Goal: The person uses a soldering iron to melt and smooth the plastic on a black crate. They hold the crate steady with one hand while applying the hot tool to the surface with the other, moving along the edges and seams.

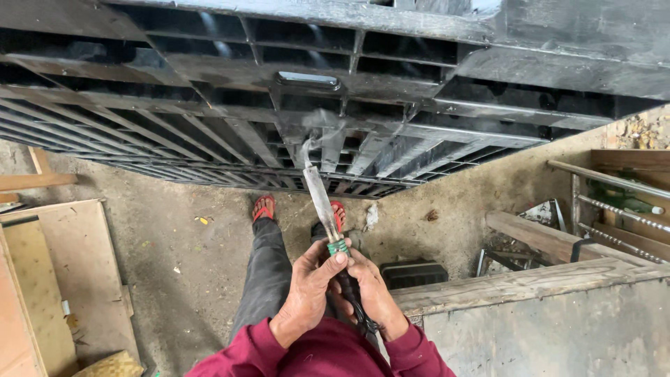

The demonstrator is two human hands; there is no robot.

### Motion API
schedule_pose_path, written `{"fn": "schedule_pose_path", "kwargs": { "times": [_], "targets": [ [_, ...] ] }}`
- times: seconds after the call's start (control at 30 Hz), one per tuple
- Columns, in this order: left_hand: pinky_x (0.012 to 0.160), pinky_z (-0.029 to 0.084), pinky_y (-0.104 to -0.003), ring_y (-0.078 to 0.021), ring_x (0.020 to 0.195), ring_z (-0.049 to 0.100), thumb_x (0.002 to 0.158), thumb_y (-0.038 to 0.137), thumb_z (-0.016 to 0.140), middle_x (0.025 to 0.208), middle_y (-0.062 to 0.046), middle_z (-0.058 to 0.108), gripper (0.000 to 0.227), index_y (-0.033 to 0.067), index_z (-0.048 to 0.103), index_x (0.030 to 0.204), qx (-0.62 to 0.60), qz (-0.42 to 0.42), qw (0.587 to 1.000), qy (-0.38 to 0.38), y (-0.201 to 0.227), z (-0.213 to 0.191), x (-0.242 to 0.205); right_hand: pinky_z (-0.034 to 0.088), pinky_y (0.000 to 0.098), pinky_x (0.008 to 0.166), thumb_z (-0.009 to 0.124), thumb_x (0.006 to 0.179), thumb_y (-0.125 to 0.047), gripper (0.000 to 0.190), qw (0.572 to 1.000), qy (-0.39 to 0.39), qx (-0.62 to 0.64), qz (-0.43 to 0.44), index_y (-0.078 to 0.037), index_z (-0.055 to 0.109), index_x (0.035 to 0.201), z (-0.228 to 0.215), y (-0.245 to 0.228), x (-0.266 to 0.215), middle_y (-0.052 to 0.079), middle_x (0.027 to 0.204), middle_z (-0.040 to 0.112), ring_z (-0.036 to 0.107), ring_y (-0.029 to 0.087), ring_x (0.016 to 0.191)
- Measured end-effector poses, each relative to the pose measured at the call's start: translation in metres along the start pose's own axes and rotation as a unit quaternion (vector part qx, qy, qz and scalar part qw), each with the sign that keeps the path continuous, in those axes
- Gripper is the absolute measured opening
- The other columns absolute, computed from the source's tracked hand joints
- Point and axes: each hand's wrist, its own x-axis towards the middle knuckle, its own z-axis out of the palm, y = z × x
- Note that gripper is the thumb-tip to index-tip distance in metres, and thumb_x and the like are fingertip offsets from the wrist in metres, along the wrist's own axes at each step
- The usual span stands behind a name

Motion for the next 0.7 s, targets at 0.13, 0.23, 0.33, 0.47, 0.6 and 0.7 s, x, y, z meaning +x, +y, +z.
{"fn": "schedule_pose_path", "kwargs": {
  "times": [0.13,0.23,0.33,0.47,0.6,0.7],
  "targets": [
    [0.051,0.043,-0.019,-0.0039,0.061,0.055,0.088,0.025,0.078,0.094,-0.002,0.071,0.046,-0.0006,0.067,0.125,-0.004,0.014,1.000,0.019,-0.002,-0.004,0.001,0.035,0.0278,0.031,0.046,0.100,-0.029,0.028,0.999,-0.011,0.030,0.018,-0.005,0.054,0.112,0.011,-0.004,0.004,0.007,0.067,0.057,0.046,0.014,0.036],
    [0.048,0.043,-0.021,-0.0057,0.055,0.052,0.086,0.024,0.079,0.091,-0.002,0.070,0.044,0.0002,0.068,0.121,-0.009,0.001,0.999,0.033,-0.003,-0.006,0.003,0.034,0.0285,0.029,0.044,0.099,-0.029,0.027,0.998,-0.008,0.058,0.036,-0.005,0.053,0.106,0.012,-0.003,0.007,0.007,0.066,0.056,0.045,0.014,0.034],
    [0.049,0.045,-0.021,-0.0061,0.057,0.056,0.085,0.023,0.079,0.091,-0.002,0.071,0.043,0.0005,0.067,0.119,-0.023,-0.010,0.999,0.034,-0.003,-0.005,0.008,0.034,0.0292,0.028,0.043,0.098,-0.029,0.028,0.997,-0.032,0.059,0.034,-0.004,0.053,0.105,0.007,-0.006,0.010,0.008,0.065,0.056,0.045,0.015,0.034],
    [0.053,0.048,-0.021,-0.0069,0.063,0.061,0.088,0.023,0.079,0.093,-0.003,0.070,0.042,-0.0010,0.067,0.120,-0.039,-0.005,0.999,0.005,-0.002,-0.002,0.013,0.033,0.0306,0.027,0.044,0.097,-0.027,0.027,0.998,-0.007,0.035,0.057,-0.004,0.052,0.108,-0.002,-0.012,0.010,0.009,0.065,0.056,0.045,0.016,0.033],
    [0.045,0.053,-0.032,-0.0188,0.058,0.066,0.090,0.031,0.073,0.093,-0.005,0.073,0.043,0.0048,0.066,0.123,-0.094,-0.055,0.991,-0.075,0.009,-0.002,0.006,0.043,0.0284,0.052,0.050,0.104,-0.026,0.036,0.989,0.038,-0.134,-0.040,-0.001,0.058,0.128,-0.005,-0.010,0.000,0.012,0.085,0.063,0.056,0.019,0.063],
    [0.074,0.056,-0.026,-0.0087,0.085,0.068,0.088,0.024,0.073,0.099,0.001,0.071,0.037,0.0077,0.065,0.120,-0.142,-0.072,0.987,-0.014,0.007,0.000,0.003,0.049,0.0338,0.096,0.054,0.103,-0.017,0.040,0.931,0.082,-0.315,-0.164,0.003,0.057,0.138,0.011,-0.006,-0.005,0.018,0.120,0.070,0.063,0.028,0.111]
  ]
}}
